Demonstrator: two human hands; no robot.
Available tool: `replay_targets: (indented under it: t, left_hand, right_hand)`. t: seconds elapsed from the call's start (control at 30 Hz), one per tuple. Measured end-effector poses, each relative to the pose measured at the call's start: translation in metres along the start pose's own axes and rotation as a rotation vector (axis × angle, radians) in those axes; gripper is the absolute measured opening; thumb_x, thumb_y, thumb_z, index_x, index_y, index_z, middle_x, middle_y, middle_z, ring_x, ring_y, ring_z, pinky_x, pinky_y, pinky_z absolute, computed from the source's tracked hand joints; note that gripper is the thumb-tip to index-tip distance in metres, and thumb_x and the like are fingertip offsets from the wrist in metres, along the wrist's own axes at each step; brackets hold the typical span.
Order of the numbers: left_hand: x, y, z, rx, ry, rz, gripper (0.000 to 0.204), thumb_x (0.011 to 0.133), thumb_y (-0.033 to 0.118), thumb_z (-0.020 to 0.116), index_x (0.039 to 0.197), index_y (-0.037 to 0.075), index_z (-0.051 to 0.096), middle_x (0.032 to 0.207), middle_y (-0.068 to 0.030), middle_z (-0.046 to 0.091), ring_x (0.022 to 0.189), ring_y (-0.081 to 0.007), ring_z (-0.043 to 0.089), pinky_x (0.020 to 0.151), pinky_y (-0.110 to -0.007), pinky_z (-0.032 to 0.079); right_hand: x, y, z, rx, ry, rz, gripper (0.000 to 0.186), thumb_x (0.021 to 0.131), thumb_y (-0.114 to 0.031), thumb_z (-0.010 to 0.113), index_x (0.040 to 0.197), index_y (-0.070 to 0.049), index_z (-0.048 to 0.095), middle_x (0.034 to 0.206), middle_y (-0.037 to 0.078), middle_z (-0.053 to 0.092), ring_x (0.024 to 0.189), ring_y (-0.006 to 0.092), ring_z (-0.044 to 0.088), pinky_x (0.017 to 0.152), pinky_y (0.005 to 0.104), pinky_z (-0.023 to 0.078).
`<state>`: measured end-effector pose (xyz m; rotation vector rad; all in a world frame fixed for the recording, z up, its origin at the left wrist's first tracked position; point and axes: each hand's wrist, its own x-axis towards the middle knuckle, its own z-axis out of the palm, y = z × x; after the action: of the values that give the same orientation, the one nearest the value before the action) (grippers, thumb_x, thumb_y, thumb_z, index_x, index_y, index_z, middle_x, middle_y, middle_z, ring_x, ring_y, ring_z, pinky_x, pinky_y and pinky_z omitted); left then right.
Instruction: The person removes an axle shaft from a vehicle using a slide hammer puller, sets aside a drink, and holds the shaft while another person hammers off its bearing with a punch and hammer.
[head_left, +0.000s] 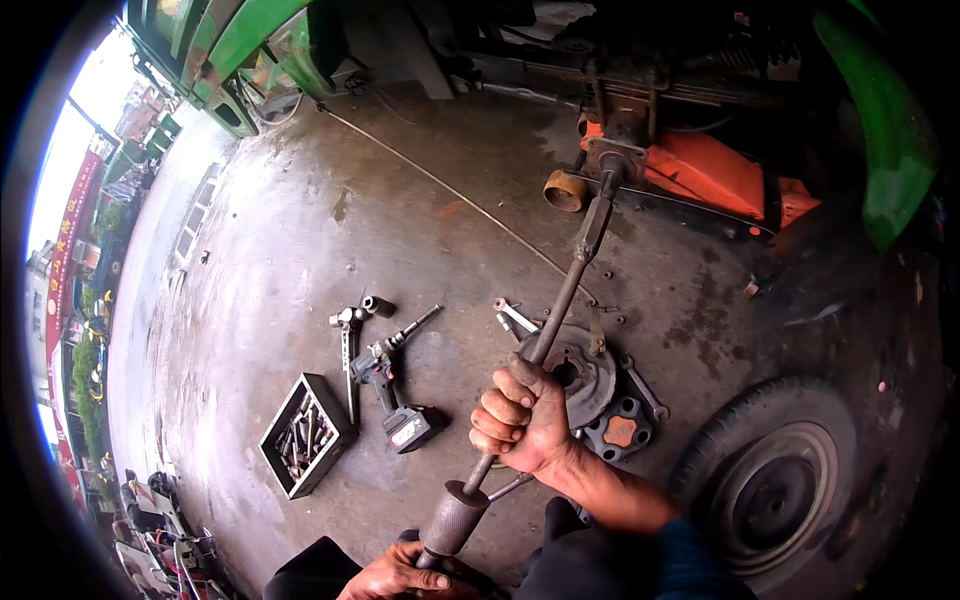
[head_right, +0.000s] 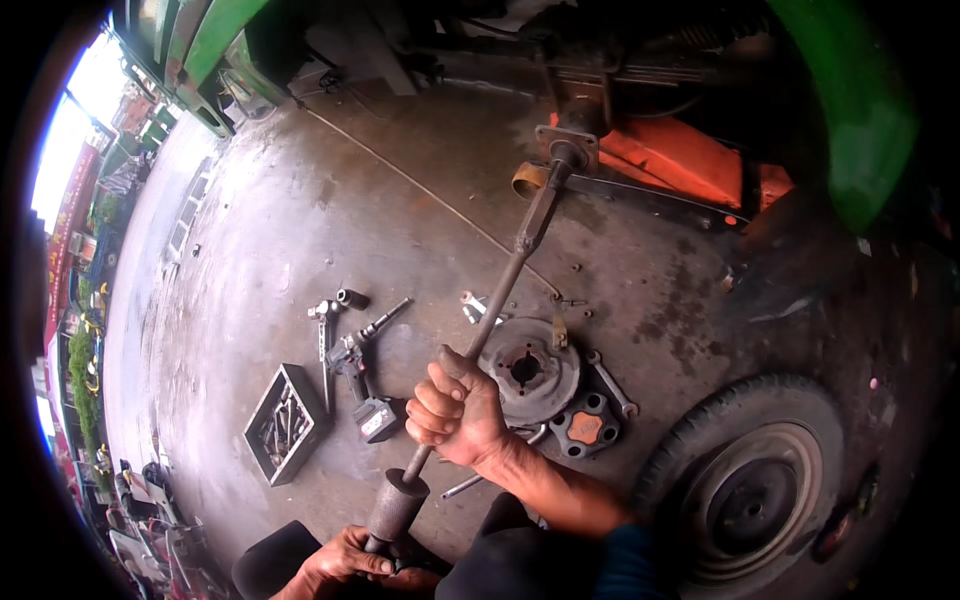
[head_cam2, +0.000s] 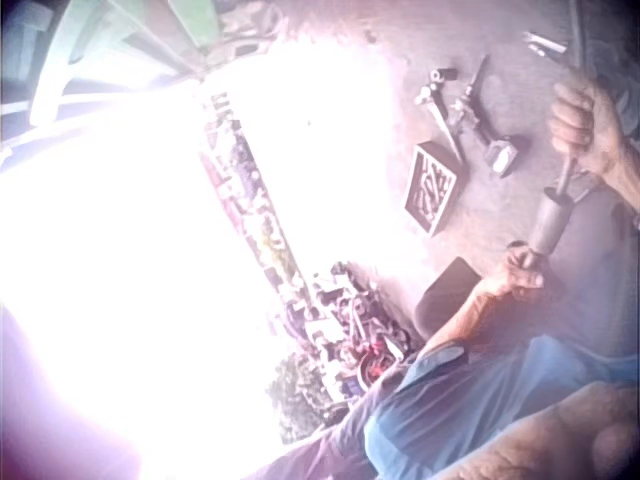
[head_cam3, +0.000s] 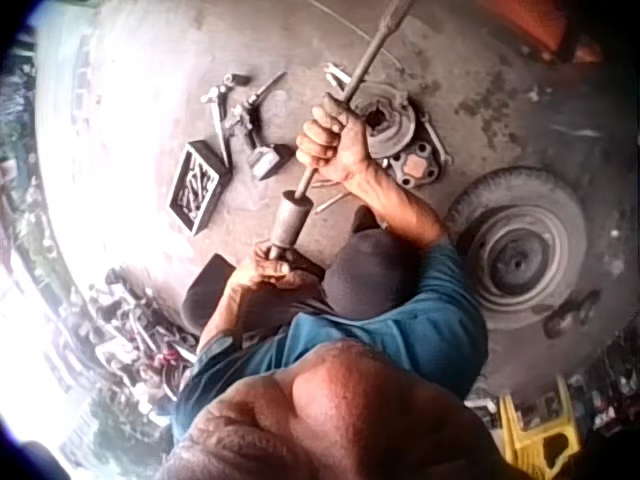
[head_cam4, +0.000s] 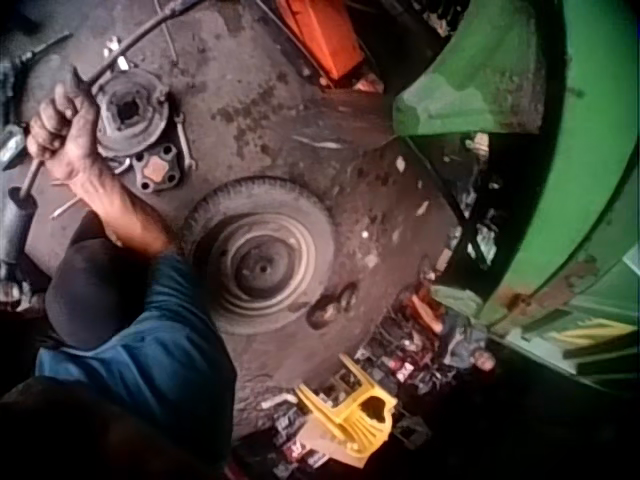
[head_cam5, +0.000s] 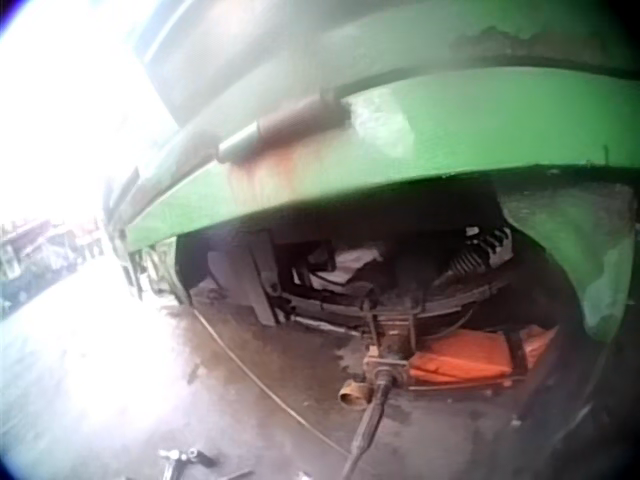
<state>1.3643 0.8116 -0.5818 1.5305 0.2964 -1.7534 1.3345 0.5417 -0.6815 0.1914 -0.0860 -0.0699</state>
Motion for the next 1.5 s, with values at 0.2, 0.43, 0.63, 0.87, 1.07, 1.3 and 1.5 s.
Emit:
replay_targets:
  t: [0.2,0.43,0.63,0.87,1.07,1.3,1.5]
  left_hand:
    - [0.0,0.007,0.01,0.045,-0.207,-0.162,0.022,0.078,0.013,0.074,0.092,-0.001,0.066,0.072,-0.0011,0.061,0.061,-0.0075,0.054,0.053,-0.022,0.042]
    - [0.022,-0.05,0.037,1.068,0.848,0.482,0.029,0.077,0.014,0.071,0.097,0.001,0.056,0.071,-0.0211,0.062,0.065,-0.0372,0.063,0.055,-0.042,0.048]
    - [0.011,-0.03,-0.005,-0.355,-0.241,-0.016,0.023,0.077,0.007,0.071,0.097,-0.002,0.065,0.071,-0.0051,0.063,0.062,-0.0141,0.059,0.056,-0.028,0.047]
    - [0.005,-0.011,0.027,0.302,0.308,0.117,0.021,0.079,0.006,0.071,0.098,-0.003,0.065,0.079,-0.0055,0.066,0.07,-0.0123,0.061,0.06,-0.026,0.047]
    - [0.004,-0.016,0.032,0.705,0.575,0.293,0.022,0.08,0.007,0.067,0.098,-0.002,0.062,0.079,-0.0101,0.066,0.071,-0.0204,0.063,0.063,-0.032,0.049]
    - [0.018,0.001,-0.003,0.005,-0.296,-0.104,0.023,0.083,0.011,0.068,0.102,0.0,0.064,0.081,-0.0028,0.064,0.067,-0.0089,0.057,0.057,-0.025,0.045]
    - [0.016,-0.01,0.032,0.509,0.405,0.127,0.042,0.079,0.012,0.073,0.114,-0.002,0.054,0.096,-0.0092,0.065,0.093,-0.0179,0.061,0.081,-0.032,0.049]
  right_hand:
    - [-0.004,0.006,0.021,-0.08,0.072,0.011,0.041,0.093,-0.045,0.048,0.067,-0.013,0.044,0.053,-0.002,0.038,0.048,0.0114,0.038,0.048,0.0274,0.034]
    - [-0.008,0.009,0.044,-0.206,0.635,-0.065,0.039,0.089,-0.039,0.057,0.064,-0.015,0.041,0.055,-0.002,0.036,0.052,0.0133,0.038,0.052,0.0287,0.033]
    - [-0.002,0.003,-0.002,0.103,-0.121,0.1,0.045,0.091,-0.039,0.047,0.055,-0.016,0.034,0.046,-0.004,0.023,0.044,0.0116,0.025,0.046,0.0274,0.027]
    - [0.004,0.006,0.032,-0.189,0.396,-0.163,0.037,0.089,-0.042,0.056,0.068,-0.014,0.043,0.055,-0.003,0.036,0.052,0.0107,0.04,0.053,0.0263,0.034]
    - [0.009,-0.019,0.033,-0.255,0.474,-0.176,0.043,0.092,-0.045,0.05,0.062,-0.017,0.037,0.051,-0.005,0.028,0.045,0.0098,0.032,0.043,0.0272,0.029]
    - [0.019,-0.027,-0.002,0.169,-0.437,-0.013,0.046,0.089,-0.054,0.048,0.064,-0.015,0.045,0.049,-0.003,0.031,0.044,0.0109,0.035,0.041,0.0259,0.029]
    - [0.033,-0.1,0.049,-0.399,0.341,-0.565,0.042,0.087,-0.054,0.054,0.097,-0.014,0.054,0.077,0.003,0.053,0.063,0.0147,0.055,0.05,0.0265,0.042]
